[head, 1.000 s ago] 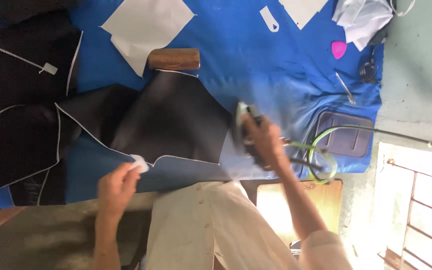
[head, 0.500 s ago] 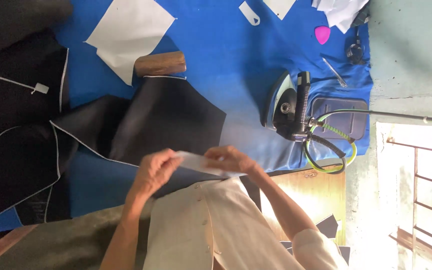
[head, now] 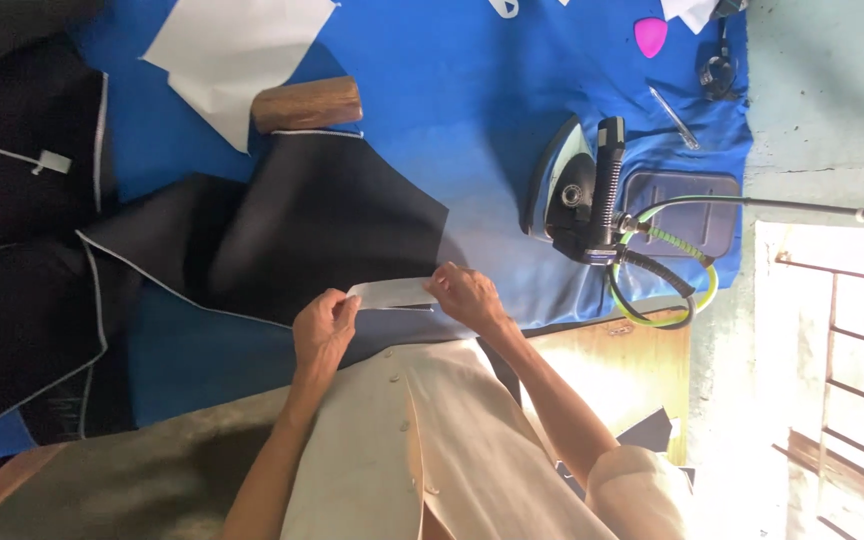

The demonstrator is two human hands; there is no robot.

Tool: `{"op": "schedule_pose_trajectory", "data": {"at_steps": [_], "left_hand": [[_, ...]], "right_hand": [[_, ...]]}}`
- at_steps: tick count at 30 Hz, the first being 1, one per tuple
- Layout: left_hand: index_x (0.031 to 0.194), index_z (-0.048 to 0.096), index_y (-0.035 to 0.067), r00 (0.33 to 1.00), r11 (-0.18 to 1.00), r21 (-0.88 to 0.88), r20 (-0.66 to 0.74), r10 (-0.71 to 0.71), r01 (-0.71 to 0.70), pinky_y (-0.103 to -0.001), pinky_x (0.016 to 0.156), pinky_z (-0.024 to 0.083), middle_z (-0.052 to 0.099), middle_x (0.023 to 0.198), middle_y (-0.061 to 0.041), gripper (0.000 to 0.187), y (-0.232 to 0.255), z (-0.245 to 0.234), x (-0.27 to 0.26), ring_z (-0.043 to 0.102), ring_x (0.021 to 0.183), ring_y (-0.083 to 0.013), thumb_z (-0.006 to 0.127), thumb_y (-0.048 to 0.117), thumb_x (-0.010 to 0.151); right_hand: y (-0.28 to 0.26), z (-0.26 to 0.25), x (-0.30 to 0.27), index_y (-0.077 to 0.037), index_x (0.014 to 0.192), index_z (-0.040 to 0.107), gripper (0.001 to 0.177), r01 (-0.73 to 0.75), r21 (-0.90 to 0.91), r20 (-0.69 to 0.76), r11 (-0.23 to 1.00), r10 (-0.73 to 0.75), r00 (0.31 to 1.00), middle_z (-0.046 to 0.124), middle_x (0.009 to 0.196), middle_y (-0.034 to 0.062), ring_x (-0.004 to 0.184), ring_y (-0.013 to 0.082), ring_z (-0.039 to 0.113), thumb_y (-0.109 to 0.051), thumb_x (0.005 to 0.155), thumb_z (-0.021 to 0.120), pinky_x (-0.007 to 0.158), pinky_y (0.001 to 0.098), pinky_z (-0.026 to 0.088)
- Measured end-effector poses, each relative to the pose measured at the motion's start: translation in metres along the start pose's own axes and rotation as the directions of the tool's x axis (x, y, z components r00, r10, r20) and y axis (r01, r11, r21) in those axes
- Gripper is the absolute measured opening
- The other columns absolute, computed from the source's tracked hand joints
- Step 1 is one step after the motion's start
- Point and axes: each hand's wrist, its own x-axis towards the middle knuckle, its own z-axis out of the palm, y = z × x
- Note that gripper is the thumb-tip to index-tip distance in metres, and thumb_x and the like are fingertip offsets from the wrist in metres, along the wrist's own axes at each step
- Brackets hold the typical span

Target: The person irons a piece of black fabric on a blue-covered work surface. They use a steam iron and a wooden block to press the material, occasionally placing a white paper or cloth over the fabric while ironing.

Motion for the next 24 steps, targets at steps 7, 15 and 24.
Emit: {"op": "schedule_pose_trajectory", "data": {"at_steps": [7,15,24], "left_hand": [[0.091,0.071,0.014,0.998,0.993,0.117,-0.066,0.021,-0.013,-0.036,0.070,0.057,0.070,0.075,-0.010,0.031,-0.006,0.006,0.000,0.072,0.075,-0.0271,0.064,0.042,0.102],[0.089,0.070,0.014,0.997,0.995,0.077,-0.061,-0.056,0.061,-0.039,0.070,0.056,0.068,0.073,-0.008,0.029,0.000,0.004,0.002,0.071,0.074,-0.0284,0.068,0.042,0.099],[0.098,0.064,0.010,0.913,0.994,0.068,-0.394,0.110,-0.090,-0.037,0.066,0.056,0.061,0.071,-0.008,0.020,-0.013,0.011,-0.010,0.069,0.071,-0.0257,0.075,0.027,0.094]], "right_hand": [[-0.010,0.002,-0.017,-0.021,0.095,0.070,0.026,0.031,0.001,-0.098,1.000,-0.030,0.995,0.073,0.081,0.0006,0.079,0.0257,0.075,-0.046,0.089,0.070,0.071,0.0414,0.059],[-0.014,0.000,-0.022,-0.019,0.095,0.070,0.025,0.114,-0.005,-0.183,0.993,-0.113,0.977,0.072,0.078,0.0003,0.074,0.0239,0.074,-0.043,0.088,0.074,0.066,0.0387,0.059],[-0.016,0.003,-0.021,-0.021,0.092,0.070,0.019,0.090,-0.062,-0.182,0.994,-0.100,0.978,0.071,0.075,-0.0019,0.073,0.0242,0.074,-0.038,0.086,0.074,0.066,0.0388,0.059]]}}
